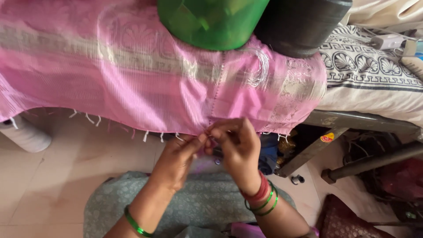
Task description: Tying decorative knots and attaching tassels to the edge of a pink fabric.
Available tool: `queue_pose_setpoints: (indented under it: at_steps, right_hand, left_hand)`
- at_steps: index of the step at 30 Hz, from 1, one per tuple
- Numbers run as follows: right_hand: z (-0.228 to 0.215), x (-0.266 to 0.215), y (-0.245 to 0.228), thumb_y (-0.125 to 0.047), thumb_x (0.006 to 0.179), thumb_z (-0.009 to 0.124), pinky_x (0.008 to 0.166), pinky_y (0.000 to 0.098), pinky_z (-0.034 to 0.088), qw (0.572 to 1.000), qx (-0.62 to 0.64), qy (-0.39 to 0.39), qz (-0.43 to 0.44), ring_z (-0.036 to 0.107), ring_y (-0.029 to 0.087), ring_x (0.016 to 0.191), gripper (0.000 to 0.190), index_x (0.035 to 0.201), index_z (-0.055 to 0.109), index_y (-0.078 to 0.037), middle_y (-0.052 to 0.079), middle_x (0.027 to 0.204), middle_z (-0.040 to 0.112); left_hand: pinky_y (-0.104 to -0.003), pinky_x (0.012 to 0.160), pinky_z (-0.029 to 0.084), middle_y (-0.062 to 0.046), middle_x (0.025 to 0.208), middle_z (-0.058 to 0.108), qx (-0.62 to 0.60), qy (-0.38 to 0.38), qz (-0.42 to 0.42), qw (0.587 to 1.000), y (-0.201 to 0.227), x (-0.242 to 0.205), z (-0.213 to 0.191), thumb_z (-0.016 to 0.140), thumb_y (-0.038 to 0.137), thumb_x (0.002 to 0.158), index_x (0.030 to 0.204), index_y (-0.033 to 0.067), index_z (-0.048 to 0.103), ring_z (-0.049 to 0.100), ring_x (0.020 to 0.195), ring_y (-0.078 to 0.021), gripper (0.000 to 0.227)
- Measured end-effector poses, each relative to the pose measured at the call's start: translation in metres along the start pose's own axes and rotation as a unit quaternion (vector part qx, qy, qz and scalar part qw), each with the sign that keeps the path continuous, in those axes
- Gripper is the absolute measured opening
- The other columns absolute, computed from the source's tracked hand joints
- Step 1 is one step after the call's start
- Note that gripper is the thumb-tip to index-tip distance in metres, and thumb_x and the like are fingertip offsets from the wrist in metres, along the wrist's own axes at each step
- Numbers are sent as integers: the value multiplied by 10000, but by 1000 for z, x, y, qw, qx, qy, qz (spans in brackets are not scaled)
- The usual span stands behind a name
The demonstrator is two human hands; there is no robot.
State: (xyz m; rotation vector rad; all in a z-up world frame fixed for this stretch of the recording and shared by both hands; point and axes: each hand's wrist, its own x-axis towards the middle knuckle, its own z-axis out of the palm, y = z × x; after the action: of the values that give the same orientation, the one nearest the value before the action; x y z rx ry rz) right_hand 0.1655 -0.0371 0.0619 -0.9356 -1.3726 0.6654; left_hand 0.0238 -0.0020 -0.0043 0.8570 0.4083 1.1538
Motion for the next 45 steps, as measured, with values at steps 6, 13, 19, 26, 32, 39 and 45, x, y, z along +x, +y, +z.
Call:
queue_pose_setpoints:
  at_steps: [6, 13, 19, 26, 32, 39, 45]
  right_hand:
    - [-7, 7, 12, -9, 1001, 674, 788, 302, 596, 981, 186, -11, 50, 699, 164, 852, 83, 1005, 592, 5, 144, 997, 733]
    - [-8, 9, 14, 2, 1025, 646, 848, 345, 626, 970, 239, 34, 37, 725, 197, 964, 71, 1050, 580, -9, 120, 1021, 704]
    - [-17, 7, 4, 18, 1028, 637, 911, 362, 621, 980, 194, 0, 36, 733, 221, 995, 84, 1057, 559, 1, 155, 1045, 720]
    - [-10, -10, 1, 48, 1032, 640, 914, 330, 612, 997, 68, -4, -38, 731, 221, 1013, 106, 1061, 543, 19, 161, 1093, 709]
    - [-1, -13, 12, 25, 1068, 603, 853, 361, 645, 993, 89, 26, -73, 748, 251, 1001, 120, 1093, 486, 9, 144, 1070, 666]
    - [2, -18, 31, -15, 1107, 537, 830, 438, 677, 975, 192, 71, -83, 719, 244, 995, 203, 1239, 391, -66, 84, 1121, 571]
    - [1, -17, 25, -3, 1106, 546, 886, 429, 667, 983, 164, 28, -80, 736, 295, 1077, 143, 1165, 419, -30, 91, 1108, 573]
  left_hand:
    - [-316, 772, 533, -83, 876, 756, 41, 16, -11, 999, 5, 0, -1, 676, 183, 953, 1068, 2, 749, 705, 797, -176, 226]
    - [-311, 793, 501, -100, 845, 762, 74, 7, -6, 997, 5, -3, 1, 669, 220, 956, 1044, 10, 785, 709, 830, -173, 255]
    - [-342, 887, 550, -98, 928, 771, 44, -14, -37, 998, 7, -3, -1, 702, 251, 957, 990, -39, 760, 709, 896, -170, 298]
    - [-292, 871, 541, -47, 1021, 768, 78, 52, 85, 992, 19, -3, 23, 710, 158, 943, 1101, 1, 753, 690, 945, -117, 227]
    - [-313, 806, 596, -96, 955, 777, -1, 76, 38, 996, 11, -3, 18, 687, 142, 965, 1076, -34, 764, 733, 860, -150, 221]
    - [-373, 768, 636, -122, 896, 760, -76, 76, -37, 994, 10, -5, 8, 682, 169, 970, 1025, -43, 759, 740, 809, -194, 232]
    - [-373, 778, 644, -143, 900, 761, -66, 81, -55, 993, 8, -4, 5, 680, 171, 962, 985, -28, 736, 777, 847, -229, 208]
